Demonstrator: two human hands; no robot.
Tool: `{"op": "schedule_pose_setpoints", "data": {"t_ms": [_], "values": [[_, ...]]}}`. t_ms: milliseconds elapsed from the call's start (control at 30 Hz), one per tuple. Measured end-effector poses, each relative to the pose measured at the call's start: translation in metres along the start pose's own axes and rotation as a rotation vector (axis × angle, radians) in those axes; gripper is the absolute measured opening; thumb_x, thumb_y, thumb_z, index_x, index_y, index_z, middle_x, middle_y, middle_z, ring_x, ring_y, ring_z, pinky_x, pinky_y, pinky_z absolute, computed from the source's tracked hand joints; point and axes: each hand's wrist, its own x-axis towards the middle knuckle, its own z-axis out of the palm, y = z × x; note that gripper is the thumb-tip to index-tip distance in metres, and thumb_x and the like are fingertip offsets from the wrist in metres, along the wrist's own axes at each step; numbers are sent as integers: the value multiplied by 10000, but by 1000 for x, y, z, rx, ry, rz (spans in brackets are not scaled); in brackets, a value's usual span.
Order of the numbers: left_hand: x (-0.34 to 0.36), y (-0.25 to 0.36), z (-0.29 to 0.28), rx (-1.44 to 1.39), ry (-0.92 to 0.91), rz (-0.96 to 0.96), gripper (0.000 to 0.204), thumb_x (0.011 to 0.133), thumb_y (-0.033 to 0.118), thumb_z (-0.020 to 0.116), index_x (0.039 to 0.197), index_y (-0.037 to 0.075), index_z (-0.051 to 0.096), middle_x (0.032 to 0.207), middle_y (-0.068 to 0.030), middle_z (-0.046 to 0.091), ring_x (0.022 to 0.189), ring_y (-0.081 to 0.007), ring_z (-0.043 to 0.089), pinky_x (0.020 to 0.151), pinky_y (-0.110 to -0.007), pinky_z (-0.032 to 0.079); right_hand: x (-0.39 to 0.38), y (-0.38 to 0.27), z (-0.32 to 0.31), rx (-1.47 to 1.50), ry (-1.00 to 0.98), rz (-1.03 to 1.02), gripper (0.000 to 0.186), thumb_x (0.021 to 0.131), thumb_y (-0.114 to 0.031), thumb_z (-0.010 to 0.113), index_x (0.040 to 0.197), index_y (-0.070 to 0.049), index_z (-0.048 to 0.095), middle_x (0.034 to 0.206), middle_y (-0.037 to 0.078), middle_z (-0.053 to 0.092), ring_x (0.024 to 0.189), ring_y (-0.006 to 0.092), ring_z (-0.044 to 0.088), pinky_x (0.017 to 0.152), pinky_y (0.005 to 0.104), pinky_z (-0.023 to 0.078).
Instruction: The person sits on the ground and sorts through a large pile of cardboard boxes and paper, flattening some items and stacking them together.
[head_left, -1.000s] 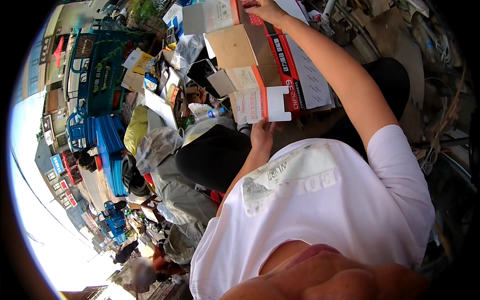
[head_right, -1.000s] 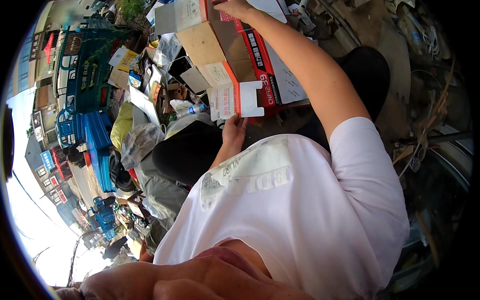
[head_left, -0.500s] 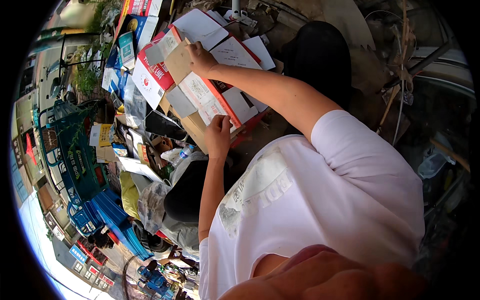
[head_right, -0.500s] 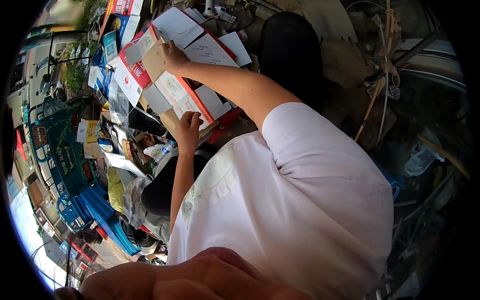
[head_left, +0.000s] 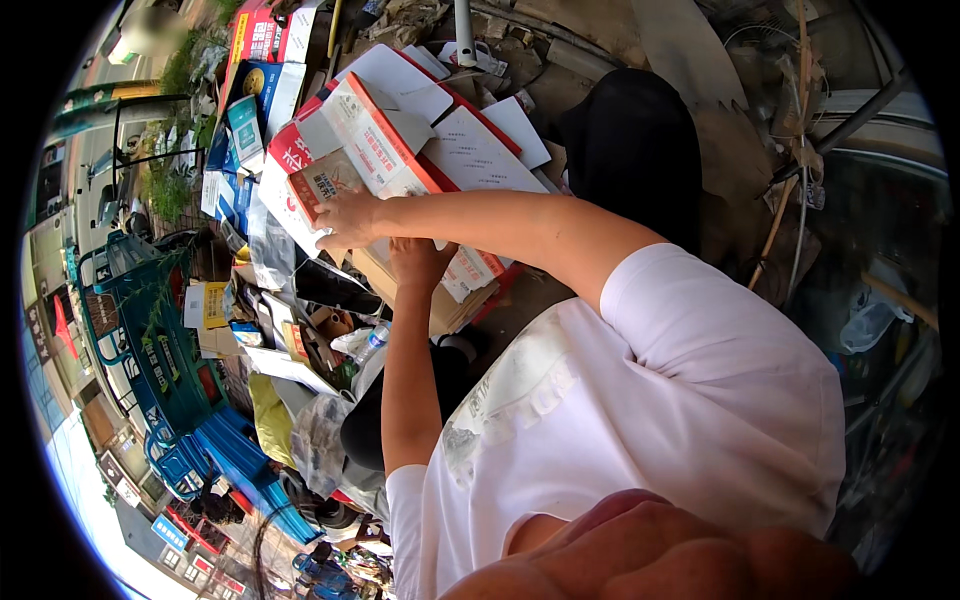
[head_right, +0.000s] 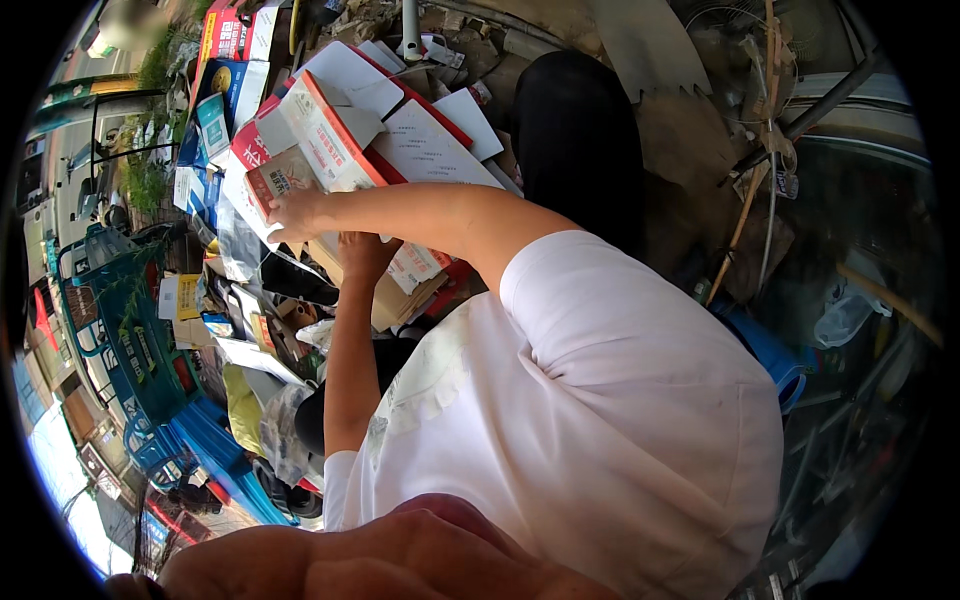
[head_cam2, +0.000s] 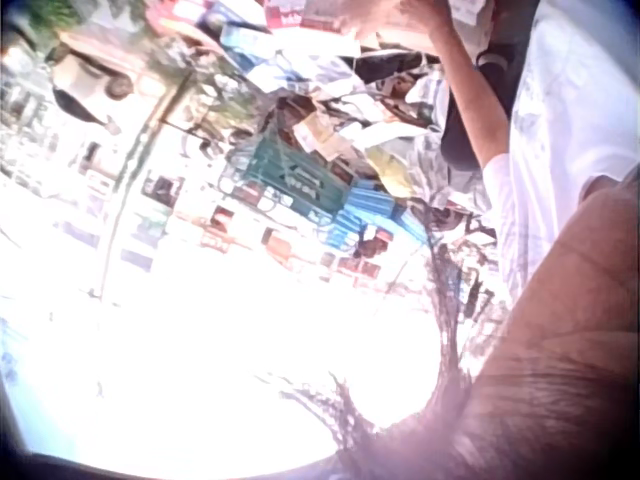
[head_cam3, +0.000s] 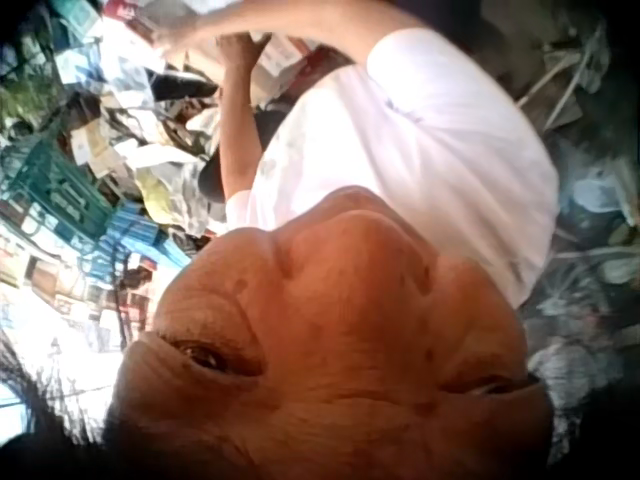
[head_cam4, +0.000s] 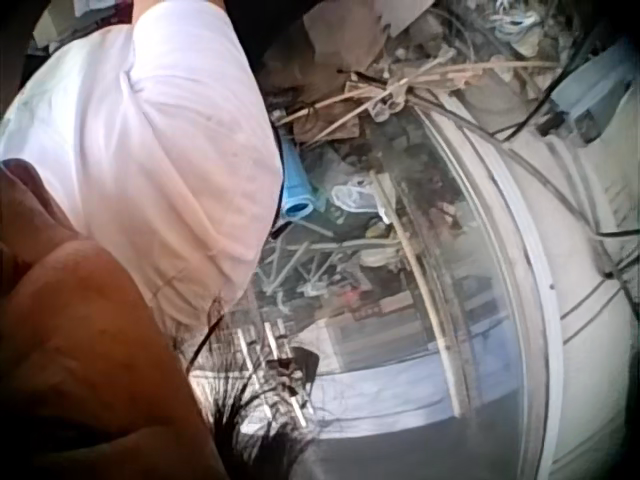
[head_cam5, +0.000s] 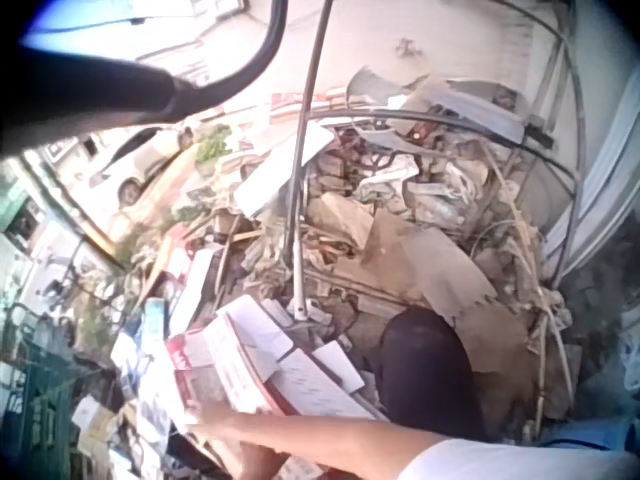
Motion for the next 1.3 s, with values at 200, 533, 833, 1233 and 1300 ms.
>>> {"op": "schedule_pose_setpoints", "data": {"t_ms": [200,533,833,1233,1300], "values": [[1,-11,8,-275,85,15,683,741,370,787,1326,107,554,1337,-128,562,1285,-357,477,1061,-483,397,-27,35,19,-663,68,434,526,931,-281,533,1399,-44,494,1543,165,323,1421,481,223,1028,771,222],[12,-8,39,21,-27,-148,813,777,461,739,1459,142,432,1561,-217,286,1432,-423,267,1161,-463,275,-51,125,15,-294,-34,188,471,905,-143,548,1376,-164,546,1523,138,365,1406,413,306,1009,560,442],[4,-14,35,26,-69,-219,832,779,479,731,1485,176,411,1582,-191,262,1445,-389,258,1168,-440,277,-20,113,-146,-384,-532,307,222,848,-193,609,980,-35,692,873,155,703,749,290,650,681,447,511],[92,17,-14,304,-311,121,1262,505,462,902,1538,137,254,1576,-76,318,1149,-423,593,887,-467,555,-385,343,-390,-904,132,1104,237,860,-255,637,926,-38,706,856,177,690,715,335,647,675,492,524],[68,-26,-23,301,-382,20,1277,492,453,907,1538,128,249,1570,-87,327,1133,-376,617,882,-450,558,-330,289,-320,-678,110,1046,288,861,-321,652,927,-51,730,930,206,690,847,381,669,740,516,533]]}}
